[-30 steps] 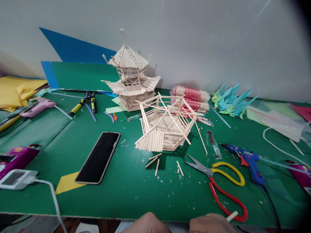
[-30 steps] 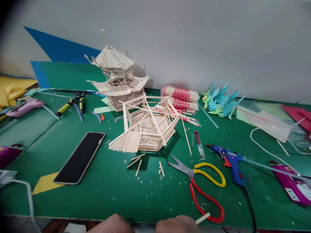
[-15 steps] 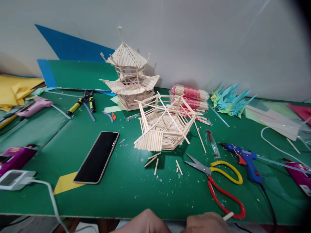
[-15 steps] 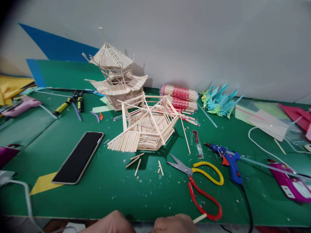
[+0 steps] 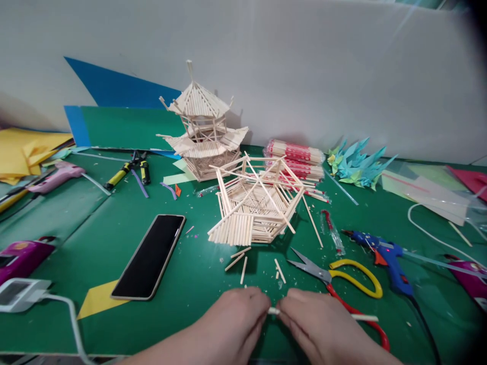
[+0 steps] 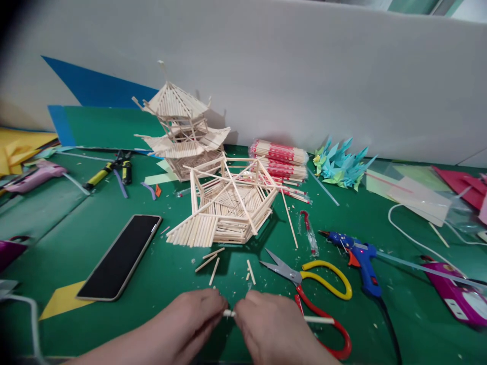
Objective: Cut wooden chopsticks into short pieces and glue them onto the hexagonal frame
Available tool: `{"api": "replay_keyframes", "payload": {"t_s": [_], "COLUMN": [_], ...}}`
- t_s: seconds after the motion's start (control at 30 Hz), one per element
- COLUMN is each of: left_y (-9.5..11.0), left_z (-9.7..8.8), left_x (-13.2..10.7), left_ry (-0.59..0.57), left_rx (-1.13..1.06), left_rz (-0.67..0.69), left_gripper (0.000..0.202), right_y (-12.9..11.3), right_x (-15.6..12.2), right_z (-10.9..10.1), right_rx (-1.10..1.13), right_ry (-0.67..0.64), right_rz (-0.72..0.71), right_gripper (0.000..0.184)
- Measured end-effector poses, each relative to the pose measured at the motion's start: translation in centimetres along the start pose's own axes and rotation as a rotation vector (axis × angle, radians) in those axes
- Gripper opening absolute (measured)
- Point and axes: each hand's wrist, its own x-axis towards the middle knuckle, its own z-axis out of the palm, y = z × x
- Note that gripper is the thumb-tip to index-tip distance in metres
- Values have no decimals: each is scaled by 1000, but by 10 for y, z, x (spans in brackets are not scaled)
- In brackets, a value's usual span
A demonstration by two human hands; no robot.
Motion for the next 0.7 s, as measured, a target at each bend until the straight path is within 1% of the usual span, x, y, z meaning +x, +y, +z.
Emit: {"api": "replay_keyframes", "payload": {"t_s": [0.1,0.17,0.33,0.47,0.53,0.63,0.7], "left_y": [1,0,-2,-3,-2,1,3], "left_z": [-12,-14,-14,-13,-16,-21,-23], "left_x": [4,7,10,12,11,6,-1], "left_ry": [17,14,34,41,10,-94,-174], "left_rx": [-42,-69,-116,-134,-150,-201,-316], "left_rz": [15,30,13,16,26,97,132], "left_gripper": [25,26,25,30,31,28,28], "right_y": [0,2,2,-1,-3,-8,-11], "right_x": [3,5,7,7,7,5,1], "right_z": [-21,-29,-34,-39,-42,-47,-49], "right_rx": [143,204,269,305,324,343,435], "right_ry": [-64,-82,-121,-138,-165,-242,-309], "right_rz": [64,83,112,124,123,128,115], "right_gripper": [25,26,26,26,25,23,20]}}
